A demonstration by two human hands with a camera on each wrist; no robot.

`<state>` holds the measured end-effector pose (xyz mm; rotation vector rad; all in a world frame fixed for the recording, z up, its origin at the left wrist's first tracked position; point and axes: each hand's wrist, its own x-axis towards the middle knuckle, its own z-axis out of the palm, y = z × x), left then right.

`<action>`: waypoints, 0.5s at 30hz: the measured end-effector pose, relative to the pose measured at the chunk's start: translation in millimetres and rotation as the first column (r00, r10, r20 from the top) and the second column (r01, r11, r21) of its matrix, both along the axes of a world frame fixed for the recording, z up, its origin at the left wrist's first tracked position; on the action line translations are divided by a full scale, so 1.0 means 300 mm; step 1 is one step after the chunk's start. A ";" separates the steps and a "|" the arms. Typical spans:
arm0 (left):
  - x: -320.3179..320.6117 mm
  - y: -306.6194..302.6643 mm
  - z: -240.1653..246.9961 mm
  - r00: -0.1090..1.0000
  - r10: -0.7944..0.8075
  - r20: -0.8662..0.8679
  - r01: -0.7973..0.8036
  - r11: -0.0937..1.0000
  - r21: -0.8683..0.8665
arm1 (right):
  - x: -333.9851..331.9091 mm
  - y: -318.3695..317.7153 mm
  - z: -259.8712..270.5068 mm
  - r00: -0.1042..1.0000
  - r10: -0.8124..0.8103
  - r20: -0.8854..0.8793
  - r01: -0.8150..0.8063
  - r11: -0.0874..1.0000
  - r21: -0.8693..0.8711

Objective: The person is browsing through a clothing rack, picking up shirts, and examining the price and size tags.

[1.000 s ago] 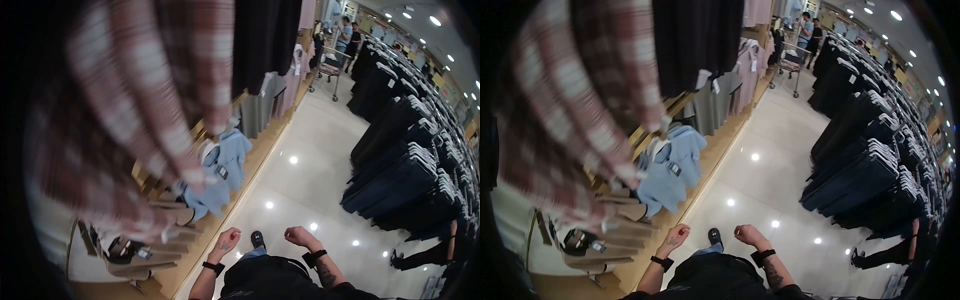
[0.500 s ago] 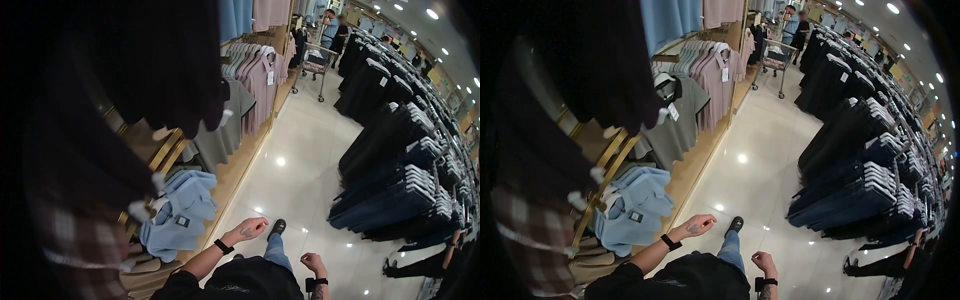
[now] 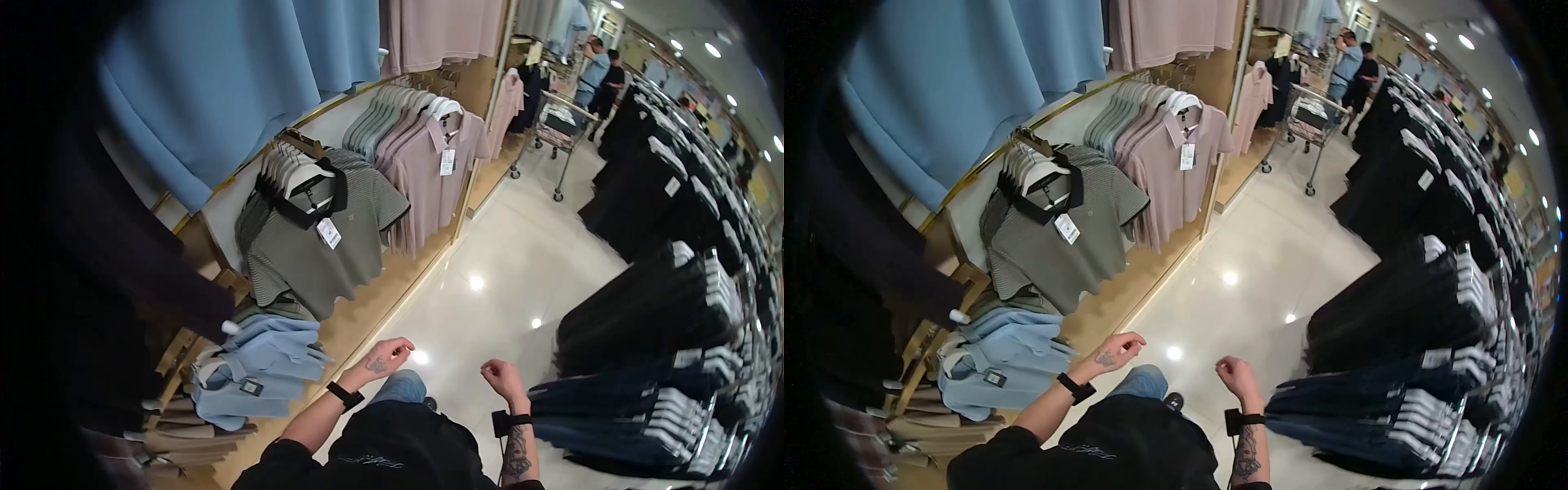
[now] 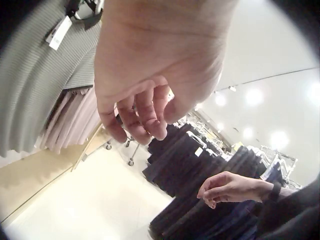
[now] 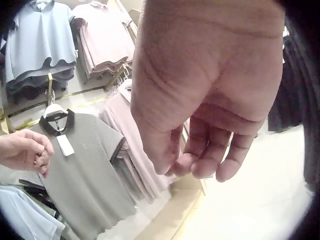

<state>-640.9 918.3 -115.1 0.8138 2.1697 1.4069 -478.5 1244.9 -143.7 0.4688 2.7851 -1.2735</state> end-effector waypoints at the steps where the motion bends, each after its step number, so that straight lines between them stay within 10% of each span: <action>1: -0.033 0.022 0.005 0.999 0.051 -0.015 -0.051 0.999 0.020 | -0.078 0.033 0.009 0.999 0.044 0.011 -0.044 0.999 -0.030; 15: -1.005 0.420 0.203 0.749 0.609 -0.262 -0.494 0.776 0.391 | -1.040 0.650 0.073 0.941 0.323 -0.099 -0.325 0.946 0.000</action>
